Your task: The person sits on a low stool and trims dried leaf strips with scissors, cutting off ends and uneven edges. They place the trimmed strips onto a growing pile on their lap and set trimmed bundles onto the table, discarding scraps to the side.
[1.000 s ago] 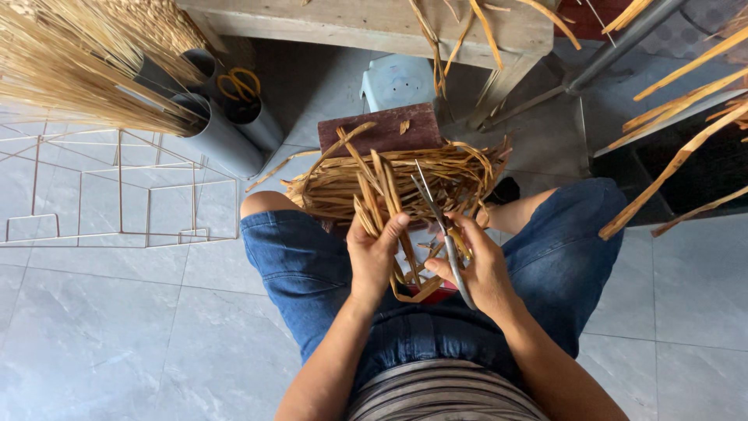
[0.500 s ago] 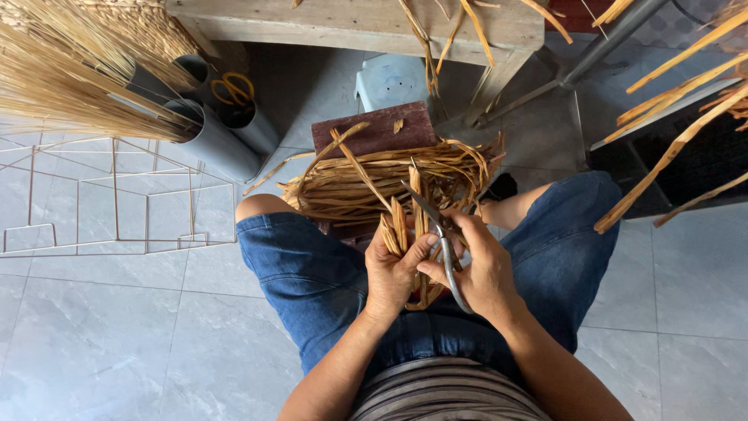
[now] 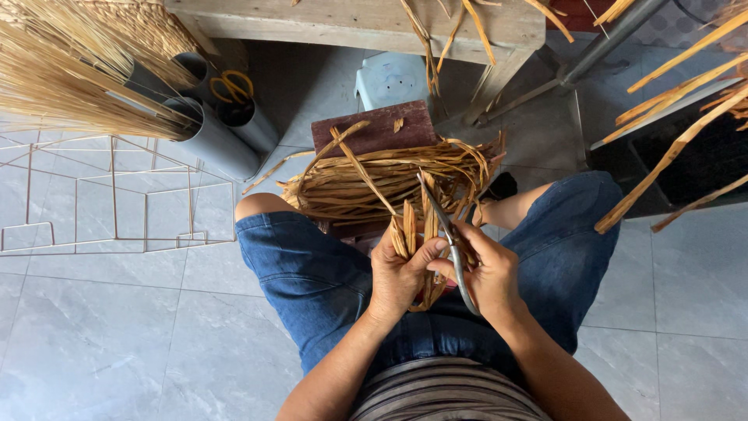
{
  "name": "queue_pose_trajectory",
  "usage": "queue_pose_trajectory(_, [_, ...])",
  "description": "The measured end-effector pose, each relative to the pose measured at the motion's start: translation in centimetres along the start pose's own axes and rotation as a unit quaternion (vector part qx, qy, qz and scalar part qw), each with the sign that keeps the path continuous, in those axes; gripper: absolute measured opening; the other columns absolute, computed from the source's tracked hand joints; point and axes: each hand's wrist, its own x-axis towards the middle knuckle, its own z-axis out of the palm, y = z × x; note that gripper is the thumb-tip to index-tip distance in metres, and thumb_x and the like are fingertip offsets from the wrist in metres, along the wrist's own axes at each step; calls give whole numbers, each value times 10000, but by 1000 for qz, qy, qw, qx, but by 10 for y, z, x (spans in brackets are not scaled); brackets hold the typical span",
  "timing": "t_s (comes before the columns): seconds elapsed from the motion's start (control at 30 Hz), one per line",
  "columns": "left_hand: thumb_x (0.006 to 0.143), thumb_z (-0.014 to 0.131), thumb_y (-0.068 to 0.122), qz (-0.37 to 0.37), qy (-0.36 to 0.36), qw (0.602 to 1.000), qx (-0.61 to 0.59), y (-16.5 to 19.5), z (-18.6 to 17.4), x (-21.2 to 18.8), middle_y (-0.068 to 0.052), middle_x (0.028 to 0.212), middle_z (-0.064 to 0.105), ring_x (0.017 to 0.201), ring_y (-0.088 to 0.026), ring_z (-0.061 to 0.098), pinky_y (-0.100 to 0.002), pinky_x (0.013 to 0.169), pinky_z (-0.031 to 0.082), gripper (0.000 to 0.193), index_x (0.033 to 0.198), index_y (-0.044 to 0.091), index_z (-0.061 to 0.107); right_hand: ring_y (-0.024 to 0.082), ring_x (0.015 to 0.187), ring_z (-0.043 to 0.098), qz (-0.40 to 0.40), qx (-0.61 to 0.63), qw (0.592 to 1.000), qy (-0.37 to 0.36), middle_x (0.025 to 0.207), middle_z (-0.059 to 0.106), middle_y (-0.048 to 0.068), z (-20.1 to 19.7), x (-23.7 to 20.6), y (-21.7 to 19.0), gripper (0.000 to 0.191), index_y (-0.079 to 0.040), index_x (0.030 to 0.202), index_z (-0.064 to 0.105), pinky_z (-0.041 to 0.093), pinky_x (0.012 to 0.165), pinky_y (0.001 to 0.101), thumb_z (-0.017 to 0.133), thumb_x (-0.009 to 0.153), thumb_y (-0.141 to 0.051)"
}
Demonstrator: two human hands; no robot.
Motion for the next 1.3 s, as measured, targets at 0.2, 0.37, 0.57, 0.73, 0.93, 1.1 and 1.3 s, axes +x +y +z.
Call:
queue_pose_trajectory(0.2, [926, 799, 65, -21, -12, 999, 37, -2, -3, 0, -5, 966, 730, 882, -60, 635, -221, 824, 545, 215, 1098, 21, 677, 99, 890, 757, 33, 32, 999, -3, 1015, 783, 76, -1, -6, 9, 510, 6, 1242, 659, 629, 749, 240, 868, 788, -96])
queue_pose_trajectory(0.37, [969, 727, 114, -14, 35, 998, 57, -7, -14, 11, 10, 955, 696, 854, -58, 624, -223, 763, 526, 229, 1167, 34, 643, 59, 684, 629, 44, 13, 999, 19, 752, 659, 16, -4, -2, 20, 453, -7, 1232, 678, 520, 605, 205, 854, 817, -60])
queue_pose_trajectory(0.57, [996, 654, 183, -32, 182, 982, -28, -30, -75, 83, -36, 760, 641, 572, -110, 597, -266, 509, 523, 159, 1062, 63, 574, 38, 666, 604, 43, 64, 997, -6, 737, 639, -16, -5, -3, 29, 434, -12, 1283, 623, 484, 574, 192, 786, 881, -39])
queue_pose_trajectory(0.73, [875, 756, 154, -37, 261, 956, 128, -67, -119, 138, -93, 907, 727, 691, -162, 681, -324, 580, 581, 252, 1054, 44, 617, 45, 598, 605, 92, 68, 993, -23, 711, 647, -5, 1, -5, 34, 419, -32, 1256, 637, 485, 501, 196, 789, 868, -69])
queue_pose_trajectory(0.93, [734, 870, 247, -94, 282, 877, 378, -97, -126, 161, -153, 955, 743, 894, -316, 743, -424, 807, 572, 489, 1042, 23, 564, 51, 613, 620, 97, 66, 992, -38, 728, 658, -3, 7, -6, 37, 420, -39, 1248, 642, 495, 503, 196, 799, 863, -96])
queue_pose_trajectory(1.1, [847, 810, 194, -101, 237, 859, 442, -96, -125, 157, -180, 862, 731, 817, -314, 721, -417, 752, 566, 278, 998, 20, 654, 52, 580, 611, 139, 68, 987, -46, 729, 670, -1, 7, -7, 40, 394, -44, 1218, 661, 476, 456, 202, 797, 853, -102])
queue_pose_trajectory(1.3, [870, 739, 57, -180, 36, 983, 0, -73, -110, 119, -33, 753, 636, 548, -103, 518, -260, 474, 403, 158, 1025, 42, 710, 71, 637, 544, 153, 135, 979, -30, 783, 633, 14, 2, -9, 44, 410, -47, 1286, 640, 455, 557, 227, 772, 902, -102])
